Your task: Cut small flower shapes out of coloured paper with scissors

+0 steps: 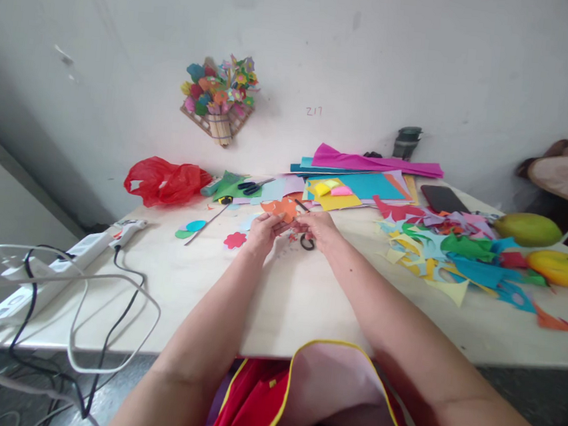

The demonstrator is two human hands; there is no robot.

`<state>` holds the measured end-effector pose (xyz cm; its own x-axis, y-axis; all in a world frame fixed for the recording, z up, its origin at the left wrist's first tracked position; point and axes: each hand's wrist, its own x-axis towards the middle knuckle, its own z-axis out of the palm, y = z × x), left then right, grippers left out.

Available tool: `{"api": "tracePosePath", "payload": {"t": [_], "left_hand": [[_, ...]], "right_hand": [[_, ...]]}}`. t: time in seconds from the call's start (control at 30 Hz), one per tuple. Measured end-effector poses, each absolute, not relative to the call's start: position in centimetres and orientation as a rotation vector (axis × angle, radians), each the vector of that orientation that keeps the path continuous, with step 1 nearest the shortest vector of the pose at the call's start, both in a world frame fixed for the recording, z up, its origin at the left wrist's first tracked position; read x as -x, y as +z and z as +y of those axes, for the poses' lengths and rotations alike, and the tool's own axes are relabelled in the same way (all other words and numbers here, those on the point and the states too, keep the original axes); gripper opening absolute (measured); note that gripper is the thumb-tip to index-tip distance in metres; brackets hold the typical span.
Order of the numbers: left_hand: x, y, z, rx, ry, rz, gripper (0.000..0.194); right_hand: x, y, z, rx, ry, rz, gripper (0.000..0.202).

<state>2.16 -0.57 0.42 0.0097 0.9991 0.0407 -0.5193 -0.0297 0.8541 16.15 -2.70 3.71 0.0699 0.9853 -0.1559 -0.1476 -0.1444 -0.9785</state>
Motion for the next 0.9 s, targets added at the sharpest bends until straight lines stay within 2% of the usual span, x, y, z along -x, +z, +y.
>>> {"api": "tracePosePath", "payload": {"t": [0.27, 0.4, 0.67, 0.77, 0.9], "left_hand": [[-1.8, 0.5, -0.3, -0.769, 1.418, 0.810, 0.014], [-1.7, 0.6, -0.4, -0.765, 1.398, 0.822, 0.010], [-1.2, 0.2, -0.1, -0.811, 1.381, 0.832, 0.020], [-0.9, 0.1, 0.1, -0.827, 1.395, 0.844, 0.019], [-0.5, 0.0, 0.3, -0.870, 1.395, 0.855, 0.019]], "right_hand": [[-16.9, 3.2, -1.9, 1.345, 1.125, -1.034, 0.008], [-18.3, 2.7, -0.8, 1.578, 0.873, -1.229, 0.018], [-21.0, 3.7, -1.0, 2.086, 0.248, -1.527, 0.032], [-21.0, 3.9, -1.3, 2.060, 0.167, -1.705, 0.045], [-20.1, 4.4, -2.1, 2.010, 0.208, -1.972, 0.039]]}}
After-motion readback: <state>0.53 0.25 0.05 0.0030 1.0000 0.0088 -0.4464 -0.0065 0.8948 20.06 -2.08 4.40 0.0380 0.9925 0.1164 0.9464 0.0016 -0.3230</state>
